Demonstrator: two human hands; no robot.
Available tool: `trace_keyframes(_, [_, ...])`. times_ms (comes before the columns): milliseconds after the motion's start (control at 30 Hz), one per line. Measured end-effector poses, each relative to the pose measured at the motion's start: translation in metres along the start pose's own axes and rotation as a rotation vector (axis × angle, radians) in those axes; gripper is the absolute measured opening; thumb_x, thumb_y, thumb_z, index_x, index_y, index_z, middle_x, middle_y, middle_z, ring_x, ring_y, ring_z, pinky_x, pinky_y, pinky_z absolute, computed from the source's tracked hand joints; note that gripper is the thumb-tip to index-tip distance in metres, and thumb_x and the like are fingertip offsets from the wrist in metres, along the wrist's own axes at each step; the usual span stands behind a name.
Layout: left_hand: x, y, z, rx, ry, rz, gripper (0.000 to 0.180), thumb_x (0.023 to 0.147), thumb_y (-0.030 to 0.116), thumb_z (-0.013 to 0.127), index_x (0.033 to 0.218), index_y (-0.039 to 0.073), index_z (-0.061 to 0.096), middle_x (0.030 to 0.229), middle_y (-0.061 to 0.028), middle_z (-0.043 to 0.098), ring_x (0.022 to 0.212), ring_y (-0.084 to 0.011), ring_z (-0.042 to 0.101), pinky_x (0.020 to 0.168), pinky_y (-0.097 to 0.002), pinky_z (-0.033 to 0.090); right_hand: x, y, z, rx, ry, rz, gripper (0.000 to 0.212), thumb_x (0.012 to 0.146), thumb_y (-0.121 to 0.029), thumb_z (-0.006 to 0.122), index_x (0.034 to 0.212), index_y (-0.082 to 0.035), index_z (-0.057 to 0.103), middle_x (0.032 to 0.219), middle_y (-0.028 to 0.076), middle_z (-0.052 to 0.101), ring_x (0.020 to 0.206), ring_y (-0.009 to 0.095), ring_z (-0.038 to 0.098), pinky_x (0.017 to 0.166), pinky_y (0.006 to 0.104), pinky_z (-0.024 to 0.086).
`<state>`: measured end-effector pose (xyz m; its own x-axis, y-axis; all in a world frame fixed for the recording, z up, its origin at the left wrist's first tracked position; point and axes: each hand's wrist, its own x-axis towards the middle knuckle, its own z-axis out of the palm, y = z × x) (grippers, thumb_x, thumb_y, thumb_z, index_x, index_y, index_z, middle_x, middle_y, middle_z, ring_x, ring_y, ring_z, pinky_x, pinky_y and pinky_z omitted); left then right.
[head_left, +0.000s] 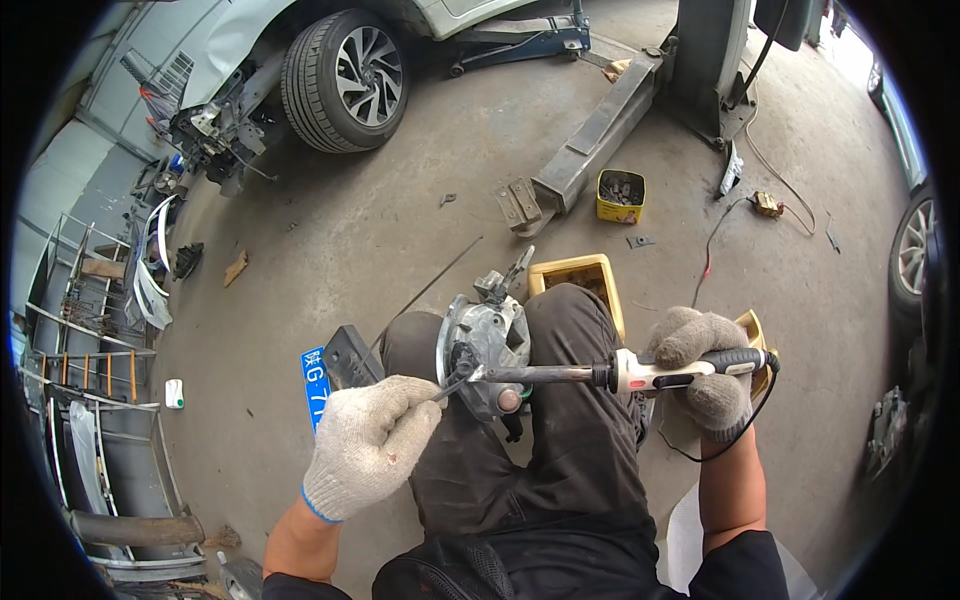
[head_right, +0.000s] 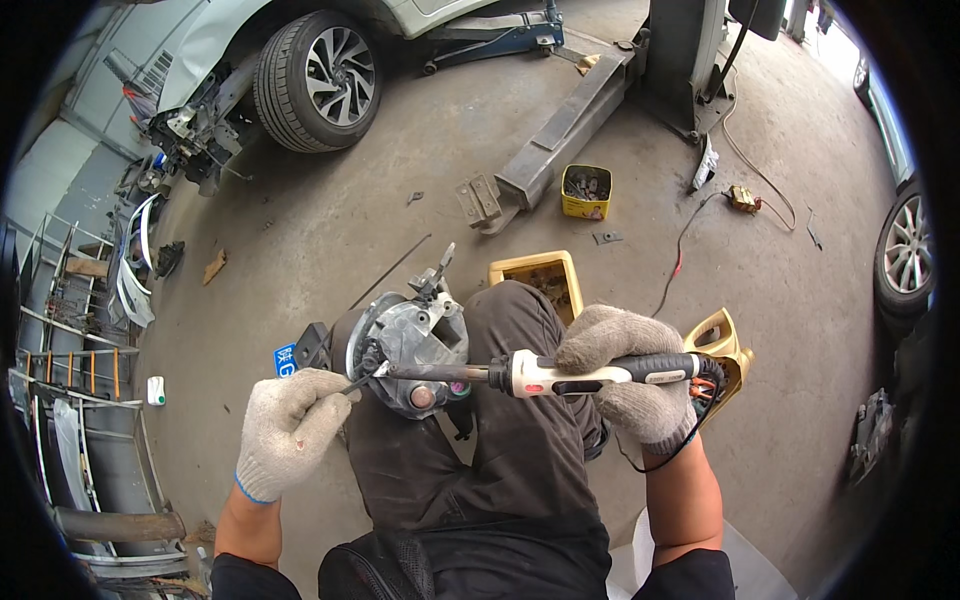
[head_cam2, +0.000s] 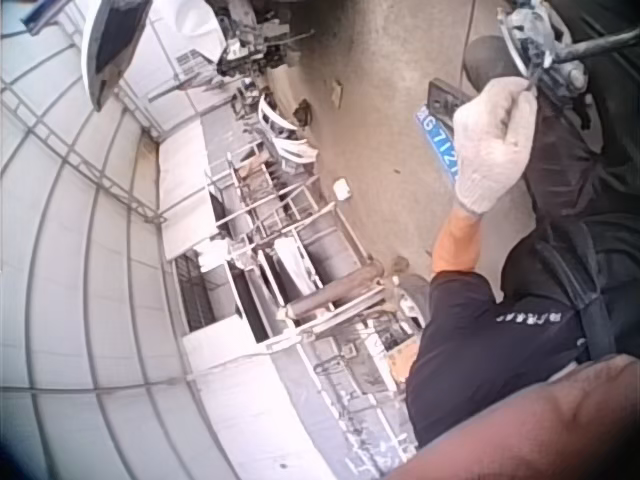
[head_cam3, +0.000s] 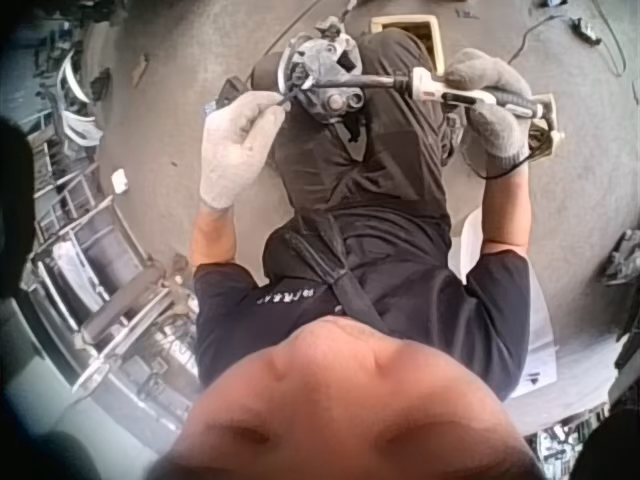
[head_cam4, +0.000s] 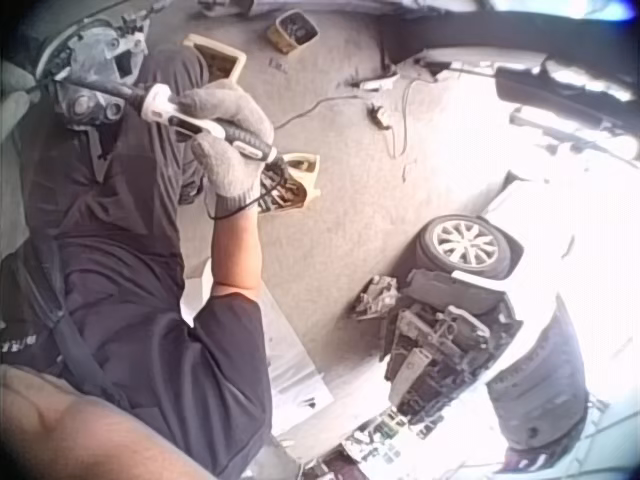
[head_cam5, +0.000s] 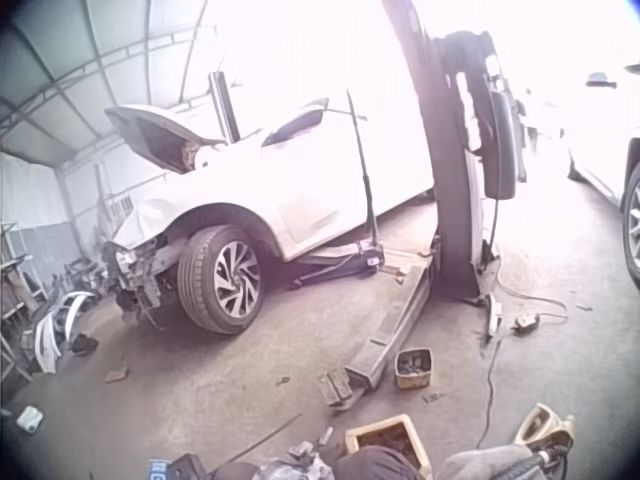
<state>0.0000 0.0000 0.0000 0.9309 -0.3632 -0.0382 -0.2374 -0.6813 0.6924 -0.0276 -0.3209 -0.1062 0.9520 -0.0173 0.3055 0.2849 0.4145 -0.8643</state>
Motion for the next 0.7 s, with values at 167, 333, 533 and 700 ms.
trace_keyframes(167, [0.0, 0.005, 0.002, 0.018, 0.012, 0.027, 0.012, 0.086, 0.003, 0.067, 0.096, -0.003, 0.07, 0.07, -0.0113, 0.068, 0.057, -0.0139, 0.064, 0.054, -0.0269, 0.049, 0.0, -0.002, -0.001, 0.016, 0.01, 0.009, 0.044, 0.074, -0.036, 0.085, 0.094, 0.002, 0.072, 0.088, 0.015, 0.069, 0.08, 0.025, 0.064, 0.072, 0.037, 0.052])
trace_keyframes(333, [0.002, 0.003, 0.002, 0.078, 0.05, 0.115, 0.014, 0.082, 0.0, 0.067, 0.095, -0.003, 0.07, 0.072, -0.013, 0.069, 0.059, -0.0207, 0.067, 0.056, -0.0301, 0.051, 0.0, 0.001, -0.002, -0.002, 0.02, -0.004, 0.045, 0.075, -0.037, 0.083, 0.094, 0.003, 0.072, 0.087, 0.015, 0.069, 0.081, 0.026, 0.065, 0.072, 0.0367, 0.051])
trace_keyframes(533, [0.001, 0.007, 0.0, 0.212, 0.12, 0.261, 0.019, 0.074, -0.003, 0.065, 0.092, -0.004, 0.07, 0.072, -0.0154, 0.067, 0.058, -0.025, 0.065, 0.057, -0.0326, 0.051, 0.001, 0.005, -0.002, 0.056, 0.009, -0.003, 0.043, 0.074, -0.031, 0.088, 0.093, 0.001, 0.068, 0.085, 0.016, 0.064, 0.072, 0.023, 0.065, 0.055, 0.0311, 0.057])
trace_keyframes(700, [-0.001, -0.001, 0.001, 0.27, 0.189, 0.369, 0.02, 0.074, -0.003, 0.067, 0.093, -0.003, 0.071, 0.074, -0.0154, 0.068, 0.061, -0.0278, 0.065, 0.06, -0.0347, 0.052, 0.002, 0.009, -0.002, 0.03, 0.001, -0.017, 0.041, 0.076, -0.033, 0.085, 0.092, 0.002, 0.069, 0.086, 0.015, 0.066, 0.074, 0.023, 0.065, 0.061, 0.0325, 0.054])
